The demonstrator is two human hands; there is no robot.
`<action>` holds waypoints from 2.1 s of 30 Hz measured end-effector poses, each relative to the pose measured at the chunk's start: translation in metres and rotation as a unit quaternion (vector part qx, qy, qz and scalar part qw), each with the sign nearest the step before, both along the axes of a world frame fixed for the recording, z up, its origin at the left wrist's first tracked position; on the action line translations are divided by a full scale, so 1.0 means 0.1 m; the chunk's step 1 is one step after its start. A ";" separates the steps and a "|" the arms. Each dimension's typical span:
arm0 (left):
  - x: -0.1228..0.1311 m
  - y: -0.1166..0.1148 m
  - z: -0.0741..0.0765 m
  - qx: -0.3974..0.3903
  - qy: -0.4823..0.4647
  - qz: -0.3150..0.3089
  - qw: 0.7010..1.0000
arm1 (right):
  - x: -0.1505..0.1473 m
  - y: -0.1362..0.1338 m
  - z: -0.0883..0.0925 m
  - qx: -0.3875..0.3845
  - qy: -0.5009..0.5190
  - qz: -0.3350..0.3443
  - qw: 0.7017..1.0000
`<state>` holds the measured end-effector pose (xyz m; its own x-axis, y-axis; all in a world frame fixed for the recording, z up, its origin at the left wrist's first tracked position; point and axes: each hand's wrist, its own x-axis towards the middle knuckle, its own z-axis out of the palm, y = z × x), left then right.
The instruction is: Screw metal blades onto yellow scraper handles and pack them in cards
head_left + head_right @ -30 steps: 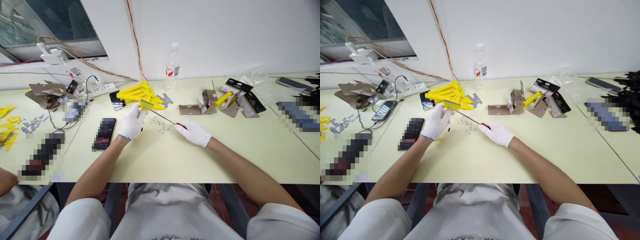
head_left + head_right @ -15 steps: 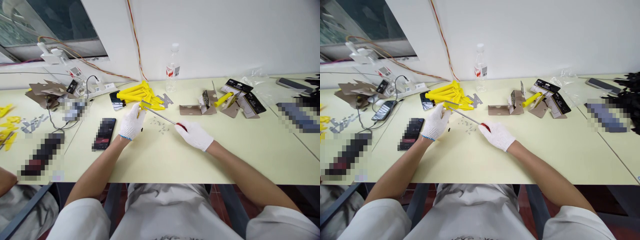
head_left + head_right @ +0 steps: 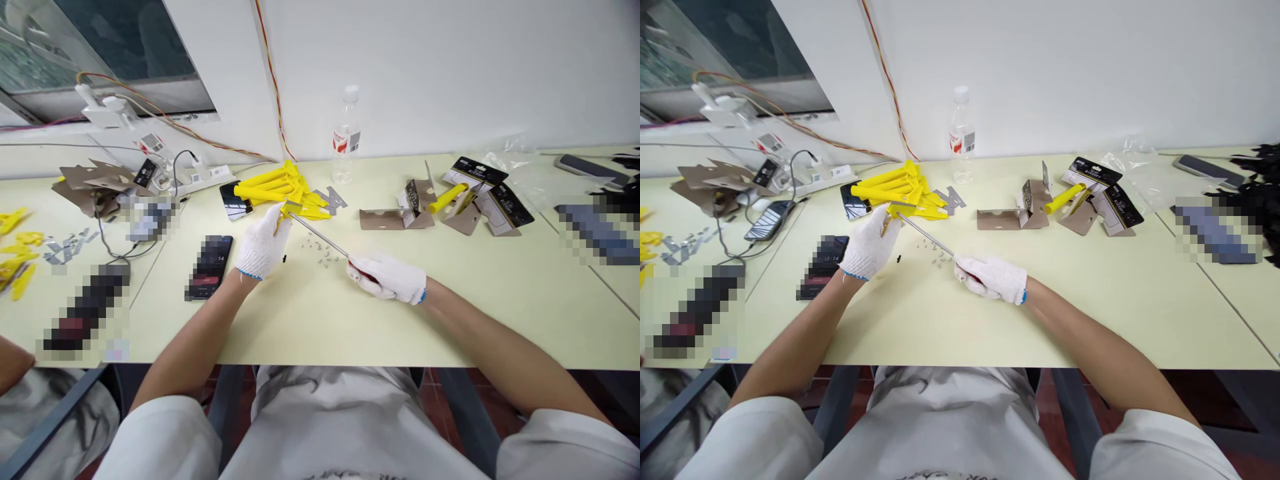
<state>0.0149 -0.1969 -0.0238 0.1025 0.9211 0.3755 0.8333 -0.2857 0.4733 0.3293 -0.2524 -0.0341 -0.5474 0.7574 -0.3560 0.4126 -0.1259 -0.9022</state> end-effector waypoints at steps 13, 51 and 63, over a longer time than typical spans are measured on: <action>0.07 -0.01 0.06 -0.046 -0.009 0.033 0.998 | 0.08 0.01 0.18 0.029 -0.025 -0.039 0.999; 0.05 -0.01 0.09 -0.063 0.011 0.027 0.998 | 0.03 0.03 0.13 0.154 -0.149 -0.101 0.971; 0.09 -0.05 0.15 -0.086 -0.017 0.044 0.995 | 0.00 0.01 0.16 0.176 -0.167 -0.079 0.967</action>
<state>0.0239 -0.2021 -0.0084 0.0088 0.9770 0.2131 0.8345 -0.1246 0.5367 0.3293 -0.2512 -0.0179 -0.3138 0.9289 -0.1968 0.6886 0.0799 -0.7208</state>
